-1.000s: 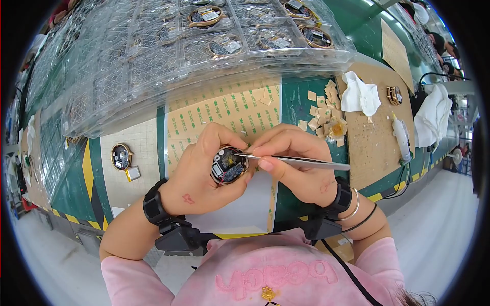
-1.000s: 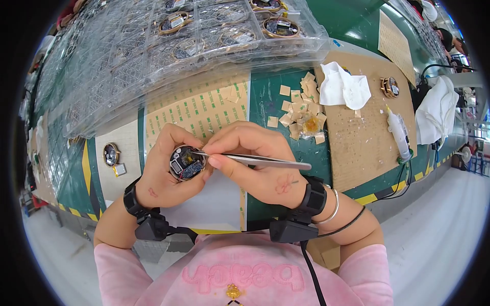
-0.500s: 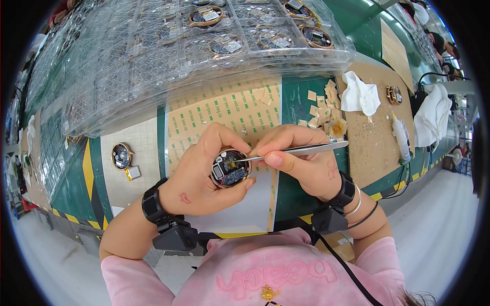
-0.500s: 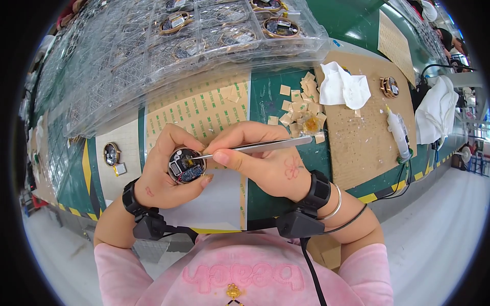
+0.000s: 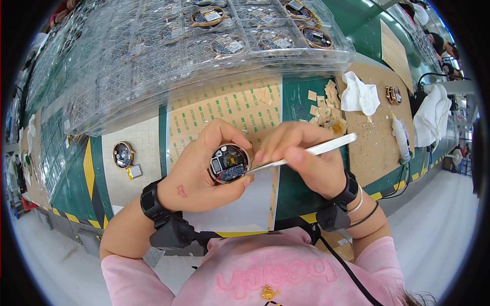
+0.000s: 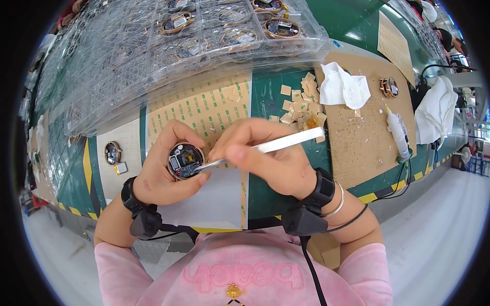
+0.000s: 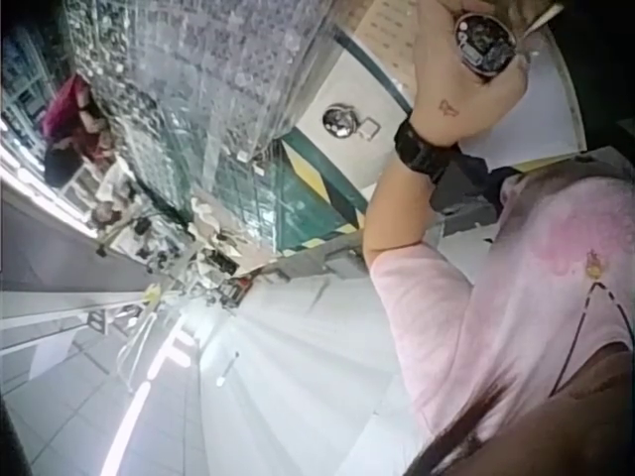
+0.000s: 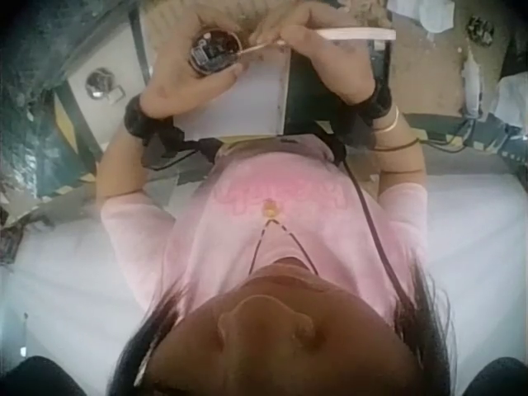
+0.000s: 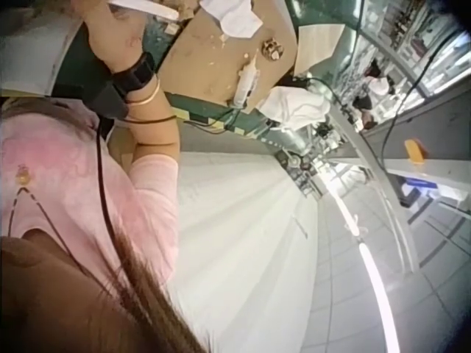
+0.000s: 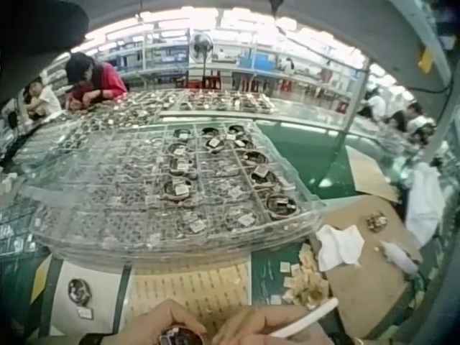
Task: Assembling electronic components into smartwatch casings using tweezers and manual placement.
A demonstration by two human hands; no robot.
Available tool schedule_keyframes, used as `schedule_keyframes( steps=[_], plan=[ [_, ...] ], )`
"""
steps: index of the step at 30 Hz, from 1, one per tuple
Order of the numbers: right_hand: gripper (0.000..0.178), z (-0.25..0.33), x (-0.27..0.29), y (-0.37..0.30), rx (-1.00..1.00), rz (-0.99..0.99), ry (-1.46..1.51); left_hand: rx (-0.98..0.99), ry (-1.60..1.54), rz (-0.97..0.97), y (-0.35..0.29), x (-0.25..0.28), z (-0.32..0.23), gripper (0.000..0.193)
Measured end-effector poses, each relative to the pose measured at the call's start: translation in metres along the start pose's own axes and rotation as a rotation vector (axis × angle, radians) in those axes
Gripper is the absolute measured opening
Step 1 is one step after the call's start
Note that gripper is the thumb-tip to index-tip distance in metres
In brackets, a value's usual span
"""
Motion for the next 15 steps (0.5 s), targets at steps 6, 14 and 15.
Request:
schedule_keyframes(
  steps=[6,14,15],
  plan=[
    [0.010,0.020,0.005,-0.003,0.438,-0.011,-0.782,0.077,0.092,-0.057,-0.001,-0.009,-0.001,0.041],
    [0.028,0.011,-0.026,-0.006,0.650,-0.035,-1.191,-0.039,0.265,-0.112,-0.001,-0.011,-0.005,0.043],
    [0.028,0.009,-0.026,-0.006,0.650,-0.034,-1.192,-0.039,0.276,-0.107,-0.001,-0.011,-0.006,0.043]
  ],
)
Point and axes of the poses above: each hand's wrist, its own y-axis towards the middle knuckle, its own x-axis out of the back of the hand, z = x × y, the point moved 4 cm from there along y, towards the middle knuckle, and after that the axes turned 3 degrees about -x, right-handed, at the moved point
